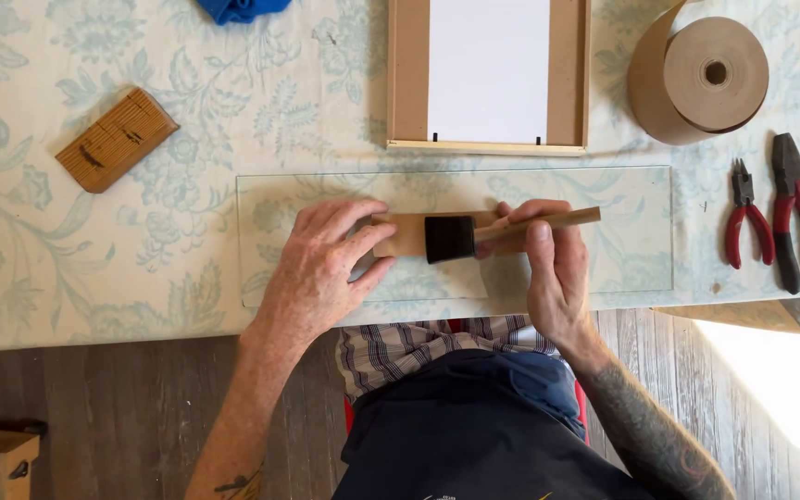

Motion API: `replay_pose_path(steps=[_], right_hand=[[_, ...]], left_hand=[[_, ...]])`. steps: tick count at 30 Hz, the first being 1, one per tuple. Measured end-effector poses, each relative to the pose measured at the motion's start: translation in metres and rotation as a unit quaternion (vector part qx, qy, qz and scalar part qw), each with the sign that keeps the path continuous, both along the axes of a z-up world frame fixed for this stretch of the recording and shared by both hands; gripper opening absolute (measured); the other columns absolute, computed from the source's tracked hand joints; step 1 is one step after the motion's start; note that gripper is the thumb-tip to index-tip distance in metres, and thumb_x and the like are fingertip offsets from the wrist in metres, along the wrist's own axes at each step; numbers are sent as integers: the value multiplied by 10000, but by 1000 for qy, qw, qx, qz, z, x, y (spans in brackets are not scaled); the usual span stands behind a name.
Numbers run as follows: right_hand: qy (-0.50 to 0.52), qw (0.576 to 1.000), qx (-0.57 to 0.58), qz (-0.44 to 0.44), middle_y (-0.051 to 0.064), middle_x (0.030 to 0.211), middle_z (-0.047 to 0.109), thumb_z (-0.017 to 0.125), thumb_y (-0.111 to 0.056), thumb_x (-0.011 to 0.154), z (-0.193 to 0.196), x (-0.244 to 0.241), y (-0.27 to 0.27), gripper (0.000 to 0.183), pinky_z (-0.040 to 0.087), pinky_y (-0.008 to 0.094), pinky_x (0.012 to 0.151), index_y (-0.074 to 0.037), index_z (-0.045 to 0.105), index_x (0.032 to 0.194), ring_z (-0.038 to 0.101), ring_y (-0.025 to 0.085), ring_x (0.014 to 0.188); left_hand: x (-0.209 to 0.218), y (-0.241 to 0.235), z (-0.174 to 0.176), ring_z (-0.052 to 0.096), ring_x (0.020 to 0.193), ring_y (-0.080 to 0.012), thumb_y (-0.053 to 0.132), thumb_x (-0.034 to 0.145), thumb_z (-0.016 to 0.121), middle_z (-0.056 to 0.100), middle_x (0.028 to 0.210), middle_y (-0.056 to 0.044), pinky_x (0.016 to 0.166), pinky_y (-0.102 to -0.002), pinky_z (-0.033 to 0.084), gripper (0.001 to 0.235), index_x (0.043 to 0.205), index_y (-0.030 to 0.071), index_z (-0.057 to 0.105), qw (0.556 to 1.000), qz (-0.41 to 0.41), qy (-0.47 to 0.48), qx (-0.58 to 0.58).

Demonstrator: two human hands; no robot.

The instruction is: Sealing the back of a picture frame with gummed paper tape using a brush and utility knife

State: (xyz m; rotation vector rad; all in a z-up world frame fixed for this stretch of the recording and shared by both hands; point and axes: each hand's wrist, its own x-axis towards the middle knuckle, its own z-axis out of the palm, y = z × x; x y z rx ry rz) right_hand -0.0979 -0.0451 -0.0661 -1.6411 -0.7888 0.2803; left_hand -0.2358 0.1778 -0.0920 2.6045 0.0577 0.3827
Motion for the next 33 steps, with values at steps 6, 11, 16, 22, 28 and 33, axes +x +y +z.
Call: replay_pose_path(steps=[6, 11, 16, 22, 28, 33], right_hand=[[-7, 1000, -5, 26, 160, 892, 744, 299, -260, 1147, -5, -2, 1, 315, 391, 624, 1180, -11, 492, 1163, 767, 276, 949], [-62, 996, -60, 5, 184, 964, 733, 394, -220, 1131, 8, -6, 16, 264, 431, 629, 1150, -15, 559, 1156, 728, 301, 989], [-70, 989, -128, 27, 188, 980, 754, 475, -205, 1101, -8, -3, 21, 198, 429, 644, 1126, -70, 600, 1176, 701, 434, 1103], [-157, 965, -207, 27, 131, 1108, 714, 530, -237, 1102, -27, 17, -18, 205, 454, 610, 1096, -80, 641, 1173, 576, 464, 1271], [-196, 951, -234, -53, 75, 1027, 707, 512, -245, 1129, 4, 42, -68, 192, 422, 555, 1164, -121, 652, 1174, 610, 415, 1282], [-166, 945, -271, -78, 119, 1094, 635, 509, -3, 1070, 18, 63, -101, 136, 462, 497, 1178, 11, 641, 1043, 632, 253, 1020]], left_hand=[[-1, -2, 2, 587, 1137, -241, 156, 883, 753, 637, 1129, -30, 1082, -484, 396, 140, 1022, 137, 756, 995, 20, -77, 54], [-2, -3, -4, 593, 1106, -212, 126, 868, 771, 657, 1064, -5, 1092, -493, 389, 155, 1020, 144, 747, 992, 30, -95, 71], [-1, -5, -3, 600, 1114, -216, 125, 868, 774, 672, 1056, -13, 1094, -501, 399, 149, 1013, 128, 742, 993, 39, -96, 61], [-3, -6, -2, 585, 1114, -204, 145, 890, 768, 682, 1065, -6, 1094, -485, 384, 149, 1039, 138, 762, 993, 39, -85, 68], [0, -5, 2, 593, 1125, -231, 154, 871, 783, 689, 1088, -11, 1093, -489, 396, 199, 1067, 143, 753, 993, 21, -86, 76], [3, -6, 20, 571, 1078, -229, 106, 877, 773, 678, 1109, 13, 1055, -442, 419, 165, 1032, 114, 717, 991, 17, -53, 120]])
